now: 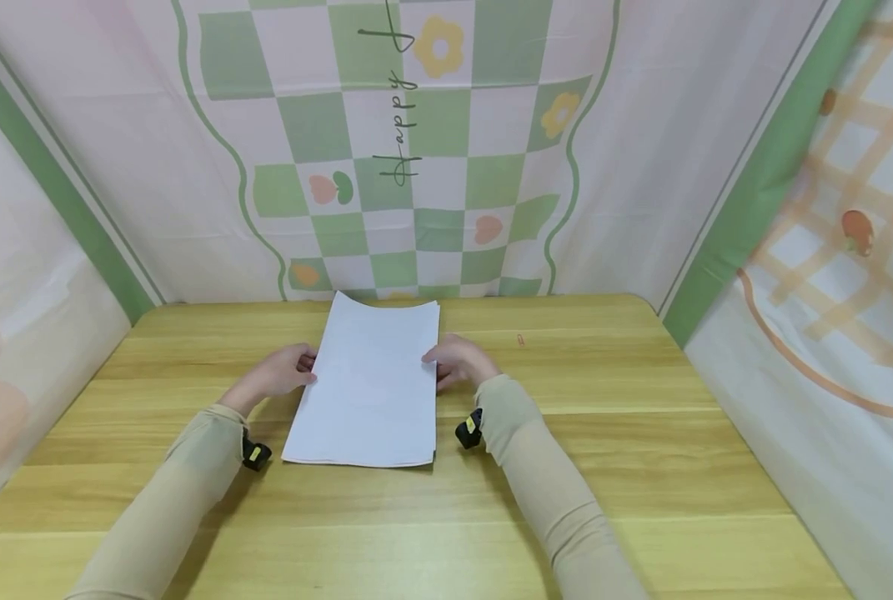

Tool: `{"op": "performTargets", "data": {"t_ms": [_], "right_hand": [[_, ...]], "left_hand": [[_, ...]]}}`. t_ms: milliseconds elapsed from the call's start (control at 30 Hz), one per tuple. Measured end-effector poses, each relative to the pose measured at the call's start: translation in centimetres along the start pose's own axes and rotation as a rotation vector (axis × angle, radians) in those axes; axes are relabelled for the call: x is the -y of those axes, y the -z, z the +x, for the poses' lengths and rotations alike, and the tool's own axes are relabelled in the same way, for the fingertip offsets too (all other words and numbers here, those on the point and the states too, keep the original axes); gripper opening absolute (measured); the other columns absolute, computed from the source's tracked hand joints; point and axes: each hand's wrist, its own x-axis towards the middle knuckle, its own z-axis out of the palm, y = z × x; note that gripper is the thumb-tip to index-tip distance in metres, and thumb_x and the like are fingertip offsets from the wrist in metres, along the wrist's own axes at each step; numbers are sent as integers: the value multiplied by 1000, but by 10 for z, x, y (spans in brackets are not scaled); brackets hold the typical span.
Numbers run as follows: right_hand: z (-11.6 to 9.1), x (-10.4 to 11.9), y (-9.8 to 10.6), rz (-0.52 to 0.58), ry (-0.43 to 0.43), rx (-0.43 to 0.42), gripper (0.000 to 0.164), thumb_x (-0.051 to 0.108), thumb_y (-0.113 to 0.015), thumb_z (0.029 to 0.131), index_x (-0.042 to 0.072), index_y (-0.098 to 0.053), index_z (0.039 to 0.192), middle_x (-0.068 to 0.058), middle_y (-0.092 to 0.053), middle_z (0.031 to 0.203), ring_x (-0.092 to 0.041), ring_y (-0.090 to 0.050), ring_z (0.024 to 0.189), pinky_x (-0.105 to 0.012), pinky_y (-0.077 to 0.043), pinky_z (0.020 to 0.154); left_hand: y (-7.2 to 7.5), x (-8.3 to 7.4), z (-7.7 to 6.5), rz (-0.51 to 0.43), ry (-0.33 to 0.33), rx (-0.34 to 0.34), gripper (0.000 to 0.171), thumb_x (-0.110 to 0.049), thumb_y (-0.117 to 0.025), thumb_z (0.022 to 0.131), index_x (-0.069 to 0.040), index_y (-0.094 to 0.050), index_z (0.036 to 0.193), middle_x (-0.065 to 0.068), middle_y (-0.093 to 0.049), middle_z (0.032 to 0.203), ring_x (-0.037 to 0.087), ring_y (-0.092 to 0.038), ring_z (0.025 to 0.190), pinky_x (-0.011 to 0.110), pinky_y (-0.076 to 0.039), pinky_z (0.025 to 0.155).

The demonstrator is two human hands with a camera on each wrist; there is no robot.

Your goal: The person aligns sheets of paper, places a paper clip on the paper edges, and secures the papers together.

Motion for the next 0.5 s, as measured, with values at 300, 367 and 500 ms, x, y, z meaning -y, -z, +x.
{"op": "performTargets", "data": {"t_ms": [300, 367, 500], "right_hand": [[0, -1, -4, -31, 30, -34, 40, -4, -50, 88, -8, -40, 126, -13, -51, 100, -20, -57, 81, -30, -54, 71], [2, -1, -5, -15, 41, -29, 43, -7, -48, 87, -7, -38, 130, -13, -52, 101, -20, -58, 80, -30, -54, 71], [3, 0, -4, 0, 61, -15, 50, -9, -46, 87, -6, -35, 136, -14, -55, 103, -20, -60, 80, -32, -55, 74]], "left_hand": [[-6, 2, 3, -3, 49, -61, 36, -2, -58, 87, 7, -51, 121, 22, -59, 114, 35, -57, 105, 42, -49, 91], [-6, 2, 4, -19, 56, -68, 35, -1, -59, 86, 6, -51, 120, 22, -59, 113, 34, -58, 104, 41, -50, 90], [-5, 3, 4, -36, 49, -73, 34, 0, -60, 85, 7, -52, 117, 22, -60, 110, 33, -59, 101, 40, -51, 87]]}}
